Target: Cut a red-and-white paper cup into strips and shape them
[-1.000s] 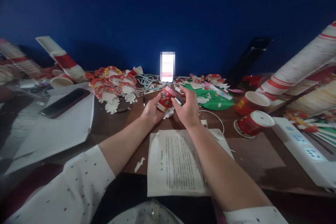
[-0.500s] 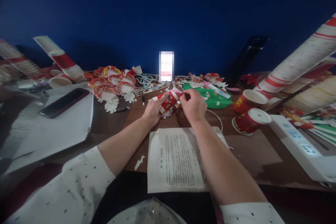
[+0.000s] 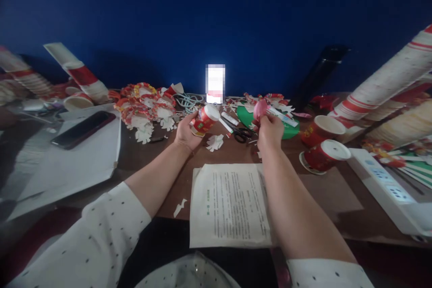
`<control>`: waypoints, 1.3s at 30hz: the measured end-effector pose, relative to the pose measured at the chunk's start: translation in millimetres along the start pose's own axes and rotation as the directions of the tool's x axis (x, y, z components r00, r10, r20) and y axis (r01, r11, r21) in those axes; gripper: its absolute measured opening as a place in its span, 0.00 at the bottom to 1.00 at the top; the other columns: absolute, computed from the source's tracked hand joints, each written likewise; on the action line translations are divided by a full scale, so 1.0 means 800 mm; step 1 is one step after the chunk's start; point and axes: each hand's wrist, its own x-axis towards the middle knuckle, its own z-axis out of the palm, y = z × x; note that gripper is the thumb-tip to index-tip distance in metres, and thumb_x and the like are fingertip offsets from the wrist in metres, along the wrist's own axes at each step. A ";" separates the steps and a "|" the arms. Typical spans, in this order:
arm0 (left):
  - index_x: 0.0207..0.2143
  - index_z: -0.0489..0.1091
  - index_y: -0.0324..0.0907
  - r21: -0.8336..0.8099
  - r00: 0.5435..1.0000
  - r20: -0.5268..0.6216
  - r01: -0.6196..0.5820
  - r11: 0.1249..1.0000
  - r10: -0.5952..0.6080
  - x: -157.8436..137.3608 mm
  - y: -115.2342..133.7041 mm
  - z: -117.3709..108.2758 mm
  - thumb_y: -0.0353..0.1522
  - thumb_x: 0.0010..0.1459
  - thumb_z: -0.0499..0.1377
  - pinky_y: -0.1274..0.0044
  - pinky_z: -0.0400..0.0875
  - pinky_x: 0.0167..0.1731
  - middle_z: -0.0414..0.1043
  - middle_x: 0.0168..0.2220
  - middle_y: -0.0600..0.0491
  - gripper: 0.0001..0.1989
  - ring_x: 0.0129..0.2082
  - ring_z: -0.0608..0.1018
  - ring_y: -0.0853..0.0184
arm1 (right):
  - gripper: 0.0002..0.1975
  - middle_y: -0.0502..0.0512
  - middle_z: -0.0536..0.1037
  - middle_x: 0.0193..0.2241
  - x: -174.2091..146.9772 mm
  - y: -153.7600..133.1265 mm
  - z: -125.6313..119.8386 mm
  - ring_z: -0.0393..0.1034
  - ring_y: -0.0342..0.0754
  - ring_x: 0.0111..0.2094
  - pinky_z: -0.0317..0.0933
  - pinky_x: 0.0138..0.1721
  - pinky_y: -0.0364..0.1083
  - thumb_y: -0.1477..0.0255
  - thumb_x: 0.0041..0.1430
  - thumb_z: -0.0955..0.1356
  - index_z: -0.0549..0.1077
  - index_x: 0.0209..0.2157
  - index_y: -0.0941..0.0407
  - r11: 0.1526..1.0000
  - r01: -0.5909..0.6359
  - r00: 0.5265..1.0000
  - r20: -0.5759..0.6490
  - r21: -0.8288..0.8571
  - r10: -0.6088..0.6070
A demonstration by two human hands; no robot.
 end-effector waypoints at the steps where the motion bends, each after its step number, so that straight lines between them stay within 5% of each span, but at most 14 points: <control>1: 0.32 0.74 0.37 0.003 0.999 0.006 -0.033 0.999 0.033 0.004 0.004 -0.002 0.31 0.55 0.58 0.74 0.73 0.40 0.78 0.30 0.50 0.07 0.32 0.80 0.66 | 0.02 0.49 0.72 0.21 -0.006 -0.003 0.003 0.66 0.41 0.20 0.54 0.15 0.39 0.76 0.47 0.66 0.69 0.25 0.55 0.999 0.002 0.998 0.057 0.035 -0.004; 4: 0.33 0.74 0.37 0.024 0.995 -0.013 -0.097 0.995 0.097 0.016 0.015 -0.010 0.32 0.56 0.57 0.75 0.72 0.41 0.78 0.30 0.51 0.08 0.34 0.80 0.67 | 0.06 0.48 0.74 0.22 -0.046 -0.018 0.011 0.68 0.42 0.21 0.58 0.17 0.40 0.74 0.45 0.70 0.71 0.30 0.54 0.999 -0.017 0.954 0.299 0.048 0.002; 6: 0.32 0.74 0.38 0.012 0.992 -0.032 -0.119 0.993 0.119 0.021 0.020 -0.015 0.32 0.57 0.57 0.76 0.72 0.40 0.78 0.30 0.51 0.08 0.33 0.80 0.67 | 0.07 0.49 0.75 0.23 -0.087 -0.034 0.012 0.70 0.44 0.23 0.60 0.20 0.41 0.71 0.48 0.71 0.73 0.32 0.54 0.999 0.031 0.839 0.544 0.011 -0.032; 8: 0.32 0.74 0.38 0.004 0.991 -0.055 -0.121 0.993 0.121 0.025 0.022 -0.018 0.32 0.57 0.57 0.76 0.73 0.39 0.78 0.29 0.52 0.07 0.32 0.79 0.68 | 0.06 0.50 0.77 0.26 -0.132 -0.055 0.008 0.70 0.44 0.24 0.61 0.22 0.43 0.69 0.54 0.69 0.74 0.35 0.53 0.985 0.155 0.617 0.786 -0.080 -0.033; 10: 0.33 0.74 0.39 0.013 0.993 -0.069 -0.098 0.995 0.098 0.028 0.021 -0.021 0.33 0.56 0.58 0.77 0.73 0.38 0.78 0.28 0.52 0.07 0.31 0.79 0.68 | 0.06 0.51 0.79 0.32 -0.173 -0.074 -0.001 0.72 0.45 0.29 0.64 0.28 0.43 0.69 0.57 0.67 0.76 0.37 0.53 0.928 0.339 0.280 0.958 -0.154 0.057; 12: 0.35 0.74 0.38 0.016 0.996 -0.062 -0.060 0.998 0.061 0.030 0.019 -0.022 0.33 0.56 0.59 0.76 0.73 0.38 0.78 0.29 0.51 0.08 0.32 0.80 0.67 | 0.08 0.51 0.80 0.33 -0.203 -0.090 -0.011 0.73 0.45 0.32 0.63 0.33 0.43 0.72 0.57 0.67 0.77 0.39 0.52 0.829 0.541 -0.072 0.975 -0.141 0.212; 13: 0.36 0.74 0.38 0.006 0.998 -0.055 -0.043 0.999 0.043 0.030 0.018 -0.022 0.33 0.56 0.59 0.76 0.73 0.39 0.78 0.29 0.51 0.09 0.31 0.80 0.67 | 0.10 0.51 0.80 0.34 -0.213 -0.095 -0.014 0.73 0.46 0.33 0.62 0.34 0.43 0.72 0.55 0.69 0.77 0.40 0.52 0.780 0.617 -0.179 0.945 -0.110 0.274; 15: 0.38 0.74 0.37 -0.028 0.999 -0.040 -0.028 0.999 0.027 0.031 0.018 -0.023 0.33 0.55 0.60 0.75 0.73 0.39 0.78 0.29 0.51 0.09 0.31 0.79 0.67 | 0.12 0.52 0.81 0.37 -0.220 -0.100 -0.017 0.74 0.47 0.37 0.62 0.36 0.43 0.72 0.55 0.69 0.77 0.43 0.52 0.728 0.680 -0.243 0.910 -0.087 0.335; 17: 0.38 0.74 0.37 -0.054 0.999 -0.027 -0.028 0.998 0.027 0.031 0.018 -0.023 0.33 0.56 0.59 0.74 0.73 0.39 0.78 0.29 0.51 0.10 0.30 0.79 0.67 | 0.12 0.53 0.80 0.39 -0.214 -0.097 -0.014 0.74 0.47 0.38 0.62 0.38 0.44 0.70 0.57 0.68 0.77 0.44 0.52 0.725 0.678 -0.160 0.939 -0.121 0.306; 18: 0.38 0.74 0.37 -0.058 0.999 -0.023 -0.029 0.998 0.028 0.031 0.018 -0.023 0.32 0.56 0.59 0.74 0.73 0.39 0.78 0.29 0.51 0.10 0.30 0.79 0.67 | 0.11 0.53 0.81 0.38 -0.206 -0.091 -0.009 0.74 0.47 0.38 0.63 0.38 0.44 0.68 0.58 0.68 0.78 0.43 0.52 0.741 0.656 -0.072 0.964 -0.146 0.254; 23: 0.34 0.74 0.37 -0.040 1.000 -0.003 -0.029 0.999 0.029 0.028 0.017 -0.021 0.32 0.55 0.59 0.76 0.72 0.38 0.77 0.29 0.51 0.07 0.30 0.79 0.68 | 0.10 0.52 0.78 0.25 -0.147 -0.035 0.030 0.71 0.44 0.23 0.60 0.22 0.42 0.63 0.57 0.68 0.75 0.32 0.55 0.933 0.224 0.571 0.814 -0.282 0.109; 26: 0.33 0.74 0.37 -0.026 0.999 0.004 -0.038 0.999 0.038 0.027 0.014 -0.020 0.32 0.54 0.60 0.75 0.72 0.40 0.77 0.30 0.50 0.07 0.32 0.79 0.67 | 0.11 0.51 0.76 0.22 -0.116 0.004 0.048 0.68 0.44 0.20 0.56 0.18 0.42 0.61 0.54 0.69 0.74 0.30 0.55 0.965 0.211 0.791 0.607 -0.158 -0.073; 30: 0.36 0.74 0.36 -0.006 0.997 0.060 -0.050 0.999 0.050 0.026 0.010 -0.020 0.30 0.52 0.62 0.74 0.72 0.44 0.78 0.33 0.49 0.08 0.36 0.80 0.66 | 0.11 0.49 0.74 0.21 -0.097 0.034 0.051 0.67 0.47 0.20 0.61 0.25 0.47 0.59 0.55 0.69 0.74 0.32 0.52 0.916 0.380 0.821 0.502 -0.128 -0.271; 39: 0.35 0.75 0.38 0.212 0.988 0.109 -0.128 0.969 0.107 0.017 -0.001 -0.017 0.28 0.43 0.68 0.73 0.71 0.43 0.78 0.32 0.52 0.13 0.32 0.79 0.66 | 0.21 0.54 0.77 0.38 -0.066 0.044 0.055 0.71 0.49 0.36 0.65 0.41 0.49 0.55 0.53 0.69 0.72 0.44 0.53 0.896 0.433 0.793 0.513 -0.095 -0.329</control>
